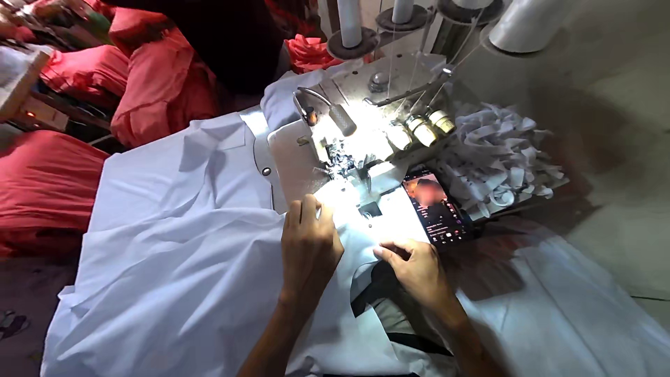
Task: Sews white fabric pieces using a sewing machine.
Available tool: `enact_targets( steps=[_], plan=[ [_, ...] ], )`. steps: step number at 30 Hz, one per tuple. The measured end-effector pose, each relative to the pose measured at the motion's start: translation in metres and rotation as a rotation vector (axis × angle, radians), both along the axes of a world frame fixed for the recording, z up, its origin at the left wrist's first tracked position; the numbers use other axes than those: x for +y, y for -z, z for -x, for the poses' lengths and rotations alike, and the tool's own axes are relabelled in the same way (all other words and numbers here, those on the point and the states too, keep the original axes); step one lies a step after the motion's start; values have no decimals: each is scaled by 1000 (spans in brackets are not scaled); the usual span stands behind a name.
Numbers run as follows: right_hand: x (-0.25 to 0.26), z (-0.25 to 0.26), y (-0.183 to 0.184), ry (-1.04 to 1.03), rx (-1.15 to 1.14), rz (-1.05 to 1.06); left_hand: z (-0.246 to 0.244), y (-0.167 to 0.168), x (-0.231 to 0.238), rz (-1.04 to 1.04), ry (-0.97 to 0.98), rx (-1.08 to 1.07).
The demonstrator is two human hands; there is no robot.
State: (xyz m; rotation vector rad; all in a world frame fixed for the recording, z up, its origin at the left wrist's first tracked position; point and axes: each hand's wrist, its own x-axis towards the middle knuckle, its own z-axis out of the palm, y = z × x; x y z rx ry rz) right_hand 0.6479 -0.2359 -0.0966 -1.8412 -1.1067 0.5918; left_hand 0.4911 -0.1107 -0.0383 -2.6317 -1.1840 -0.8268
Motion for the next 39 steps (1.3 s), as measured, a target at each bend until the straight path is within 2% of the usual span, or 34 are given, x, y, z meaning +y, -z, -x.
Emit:
enact_targets(
  steps=[5,12,31,39],
  plan=[
    [-1,1,0,-43,32,-51,-4,0,-2,71,-63,-26],
    [-16,-5,1,-80,128,-97,-4,7,-6,98,57,-149],
    [-13,-7,5,-78,161,-71,-8,13,0,87,94,-189],
    [-23,-9,4,-149,187,-98,-1,17,4,77,186,-184]
  ],
)
